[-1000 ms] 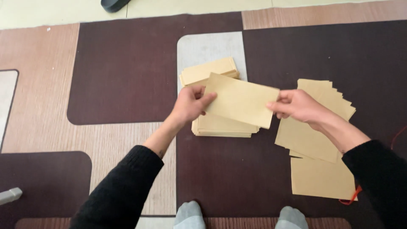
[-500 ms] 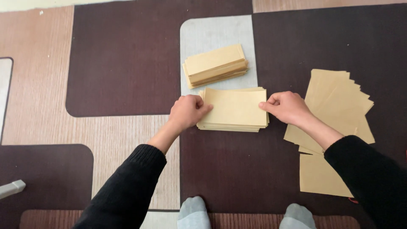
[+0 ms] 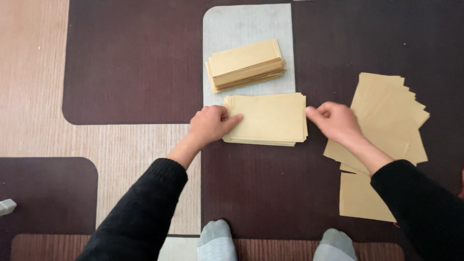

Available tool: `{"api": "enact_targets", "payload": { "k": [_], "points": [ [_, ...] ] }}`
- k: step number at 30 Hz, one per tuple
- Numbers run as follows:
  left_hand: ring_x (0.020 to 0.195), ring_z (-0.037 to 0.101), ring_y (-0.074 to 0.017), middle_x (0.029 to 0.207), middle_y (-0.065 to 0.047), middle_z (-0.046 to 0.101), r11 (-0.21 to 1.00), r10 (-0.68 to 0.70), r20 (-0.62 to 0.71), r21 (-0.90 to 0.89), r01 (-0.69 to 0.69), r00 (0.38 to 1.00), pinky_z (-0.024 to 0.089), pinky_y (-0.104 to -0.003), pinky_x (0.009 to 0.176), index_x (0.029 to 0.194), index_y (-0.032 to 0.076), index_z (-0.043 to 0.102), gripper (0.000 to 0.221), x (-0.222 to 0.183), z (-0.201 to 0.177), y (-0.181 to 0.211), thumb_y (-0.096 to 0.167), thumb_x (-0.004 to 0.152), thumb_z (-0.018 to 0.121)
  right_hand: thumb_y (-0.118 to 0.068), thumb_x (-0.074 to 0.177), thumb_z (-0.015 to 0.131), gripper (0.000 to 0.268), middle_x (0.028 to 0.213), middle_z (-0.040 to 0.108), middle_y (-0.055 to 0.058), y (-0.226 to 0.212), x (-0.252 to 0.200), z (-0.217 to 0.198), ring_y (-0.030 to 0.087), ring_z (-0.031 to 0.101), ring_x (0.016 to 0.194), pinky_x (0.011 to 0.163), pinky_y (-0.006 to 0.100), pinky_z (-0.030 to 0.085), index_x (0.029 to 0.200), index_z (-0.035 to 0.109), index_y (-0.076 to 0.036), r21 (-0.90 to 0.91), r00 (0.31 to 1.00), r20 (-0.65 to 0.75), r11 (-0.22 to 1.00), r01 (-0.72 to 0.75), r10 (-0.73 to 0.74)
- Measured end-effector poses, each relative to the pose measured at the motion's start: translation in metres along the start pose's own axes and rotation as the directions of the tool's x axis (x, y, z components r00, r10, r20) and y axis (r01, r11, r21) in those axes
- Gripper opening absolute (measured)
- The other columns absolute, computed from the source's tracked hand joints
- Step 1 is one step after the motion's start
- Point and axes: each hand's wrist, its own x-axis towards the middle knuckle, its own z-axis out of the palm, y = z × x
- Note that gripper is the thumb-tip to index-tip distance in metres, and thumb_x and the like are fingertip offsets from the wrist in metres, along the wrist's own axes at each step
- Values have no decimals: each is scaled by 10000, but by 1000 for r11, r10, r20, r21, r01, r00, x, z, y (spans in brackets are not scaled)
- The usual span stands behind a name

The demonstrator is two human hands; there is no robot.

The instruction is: Sorting and stacking small paper bags on a floor mat

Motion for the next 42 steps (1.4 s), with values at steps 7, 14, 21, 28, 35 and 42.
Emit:
{"api": "enact_targets", "payload": {
  "k": [7,14,21,28,35,42],
  "points": [
    [666,755,-307,760,-63,779,984,143,-247,138,-112,958,608,-443,677,866,99,789,541,-16,-22,9,569,1108,672,-407,1044,754,432,1299,785,104,47,-46,-69,285,762,1218,1043,469,606,1338,768,-91,-323,996,-10,942,86,-94],
    [673,742,-281,755,-42,774,963,255,-279,161,-216,926,602,-419,673,882,89,797,436,-25,-24,43,457,1098,706,-527,822,934,959,1478,637,147,90,-48,-60,348,614,1392,1194,526,485,1620,566,-145,-508,987,75,846,163,-146],
    [735,769,-290,847,-41,819,906,396,-171,234,-353,902,613,-420,725,941,115,832,356,-36,-22,58,424,1076,719,-227,1074,733,151,924,805,27,66,-64,-91,248,775,919,909,419,596,1068,794,-89,-407,975,-69,898,167,-212],
    [708,772,-262,845,-54,830,909,388,-170,230,-347,906,619,-399,712,968,90,854,370,-43,-28,64,408,1095,713,-221,1130,712,208,1055,902,37,67,-68,-106,249,861,910,955,399,668,1137,887,-108,-541,890,-176,797,269,-420],
    [705,759,-256,847,-60,828,894,442,-188,175,-413,877,609,-395,703,997,72,854,368,-44,-25,81,391,1096,701,-148,1143,716,143,1055,867,53,49,-69,-116,289,806,868,829,419,602,1149,845,-87,-425,743,-377,816,392,-553],
    [902,797,-205,1081,-128,826,783,529,-170,-279,-556,831,671,-328,775,1455,-23,705,728,-51,-23,127,536,989,742,-24,1113,679,139,1056,801,70,-59,-99,-137,192,595,675,621,355,451,1187,790,11,-28,715,-344,768,640,-609]
  ]
}}
